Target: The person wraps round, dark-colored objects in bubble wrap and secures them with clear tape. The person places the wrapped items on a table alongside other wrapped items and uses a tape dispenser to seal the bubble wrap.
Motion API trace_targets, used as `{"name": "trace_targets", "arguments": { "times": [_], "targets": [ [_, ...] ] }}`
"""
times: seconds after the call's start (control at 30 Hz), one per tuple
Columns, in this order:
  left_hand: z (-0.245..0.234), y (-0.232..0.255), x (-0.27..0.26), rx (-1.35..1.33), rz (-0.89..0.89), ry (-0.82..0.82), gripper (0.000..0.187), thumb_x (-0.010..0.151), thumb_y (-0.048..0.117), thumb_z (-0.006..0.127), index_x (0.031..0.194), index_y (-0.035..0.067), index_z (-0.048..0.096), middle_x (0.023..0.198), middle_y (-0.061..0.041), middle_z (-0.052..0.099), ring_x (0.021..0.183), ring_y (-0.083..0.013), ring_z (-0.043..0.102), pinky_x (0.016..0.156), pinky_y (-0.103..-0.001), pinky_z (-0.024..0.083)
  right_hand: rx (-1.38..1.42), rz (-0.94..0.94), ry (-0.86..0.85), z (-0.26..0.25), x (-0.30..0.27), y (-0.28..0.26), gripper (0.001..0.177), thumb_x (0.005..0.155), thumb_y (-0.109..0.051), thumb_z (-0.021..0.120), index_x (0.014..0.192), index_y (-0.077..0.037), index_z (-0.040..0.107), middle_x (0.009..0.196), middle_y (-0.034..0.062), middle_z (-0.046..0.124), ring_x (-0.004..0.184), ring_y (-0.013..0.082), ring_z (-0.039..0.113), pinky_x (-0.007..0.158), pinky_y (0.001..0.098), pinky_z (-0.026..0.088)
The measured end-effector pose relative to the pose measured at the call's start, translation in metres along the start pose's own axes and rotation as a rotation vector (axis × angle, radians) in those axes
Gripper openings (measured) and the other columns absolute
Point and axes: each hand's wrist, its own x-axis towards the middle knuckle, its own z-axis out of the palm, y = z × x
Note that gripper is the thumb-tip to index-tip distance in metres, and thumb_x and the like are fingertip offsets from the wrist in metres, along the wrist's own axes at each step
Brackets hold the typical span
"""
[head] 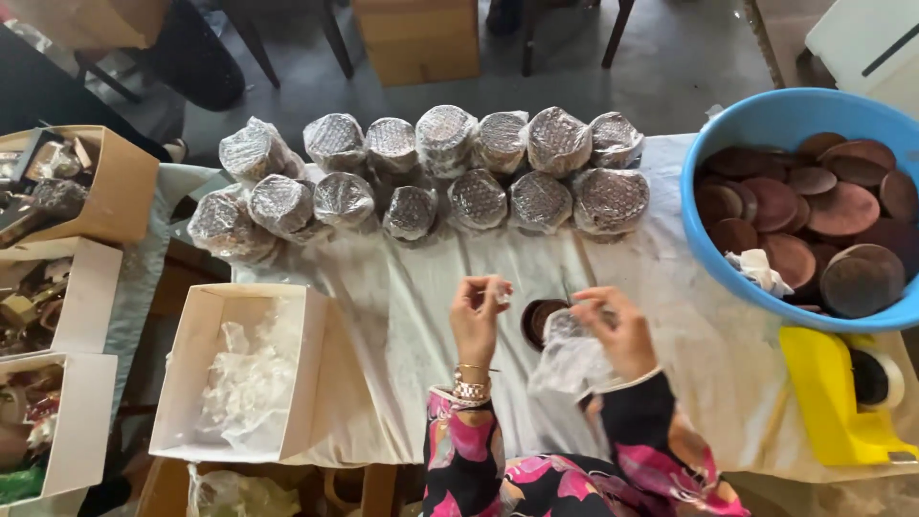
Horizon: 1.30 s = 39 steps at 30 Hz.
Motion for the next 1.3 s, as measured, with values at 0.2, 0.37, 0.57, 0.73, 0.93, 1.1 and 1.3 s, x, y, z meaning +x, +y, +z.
{"name": "trace_targets", "arguments": {
  "times": [0.2, 0.37, 0.57, 0.73, 0.93, 1.1, 1.3],
  "targets": [
    [0.032, 0.049, -0.031, 0.468, 0.157, -0.157, 0.017, 0.096, 0.020, 0.072, 0.096, 0.003, 0.071, 0.088, -0.004, 0.078, 0.079, -0.0096, 0.076, 0.066, -0.025, 0.058, -0.029, -0.028, 0.036, 0.039, -0.004, -0.042, 0.035, 0.085, -0.018, 0.081, 0.116, -0.007, 0.070, 0.086, 0.0012, 0.066, 0.080, 0.0046, 0.064, 0.071, 0.0223, 0.057],
    [0.033, 0.034, -0.031, 0.365, 0.077, -0.236, 0.016, 0.094, 0.017, 0.072, 0.099, 0.002, 0.074, 0.088, -0.005, 0.080, 0.080, -0.0104, 0.076, 0.070, -0.025, 0.058, -0.102, -0.024, 0.146, 0.031, -0.002, -0.035, 0.020, 0.086, -0.016, 0.082, 0.101, -0.006, 0.076, 0.083, -0.0005, 0.068, 0.069, 0.0016, 0.057, 0.058, 0.0198, 0.047],
    [0.038, 0.029, -0.035, 0.238, 0.067, -0.330, 0.017, 0.097, 0.014, 0.069, 0.106, 0.001, 0.075, 0.092, -0.005, 0.079, 0.085, -0.0084, 0.073, 0.075, -0.024, 0.058, -0.091, 0.046, 0.190, 0.021, -0.002, -0.040, 0.013, 0.088, -0.015, 0.080, 0.094, -0.004, 0.077, 0.082, -0.0039, 0.072, 0.061, 0.0011, 0.048, 0.053, 0.0197, 0.038],
    [0.039, 0.027, -0.034, 0.115, 0.010, -0.406, 0.023, 0.101, 0.018, 0.065, 0.114, 0.002, 0.075, 0.098, -0.002, 0.079, 0.091, -0.0066, 0.073, 0.080, -0.022, 0.059, 0.248, 0.076, 0.136, 0.015, 0.002, -0.024, 0.012, 0.094, -0.015, 0.074, 0.098, -0.004, 0.073, 0.090, -0.0046, 0.075, 0.080, -0.0011, 0.066, 0.070, 0.0164, 0.052],
    [0.038, 0.010, -0.032, 0.061, 0.085, -0.321, 0.020, 0.095, 0.011, 0.074, 0.108, -0.003, 0.074, 0.101, -0.007, 0.079, 0.092, -0.0108, 0.075, 0.081, -0.025, 0.063, -0.024, 0.122, 0.166, 0.023, -0.006, -0.031, 0.014, 0.091, -0.014, 0.079, 0.097, -0.001, 0.078, 0.076, -0.0004, 0.067, 0.066, 0.0018, 0.056, 0.057, 0.0194, 0.044],
    [0.036, 0.024, -0.031, -0.135, -0.072, -0.277, 0.029, 0.091, 0.009, 0.075, 0.118, 0.003, 0.068, 0.093, -0.005, 0.076, 0.084, -0.0093, 0.073, 0.077, -0.023, 0.062, 0.123, 0.187, 0.084, 0.019, -0.005, -0.024, 0.016, 0.093, -0.013, 0.076, 0.102, 0.000, 0.079, 0.083, 0.0003, 0.074, 0.070, 0.0029, 0.059, 0.060, 0.0195, 0.045],
    [0.038, 0.044, -0.039, 0.386, 0.460, -0.180, 0.014, 0.088, 0.009, 0.078, 0.102, 0.013, 0.078, 0.109, -0.005, 0.073, 0.084, -0.0146, 0.078, 0.071, -0.023, 0.064, 0.299, 0.244, 0.053, 0.013, -0.002, 0.002, 0.020, 0.093, -0.010, 0.073, 0.107, 0.004, 0.075, 0.097, 0.0051, 0.077, 0.090, 0.0091, 0.070, 0.080, 0.0225, 0.054]
  ]
}}
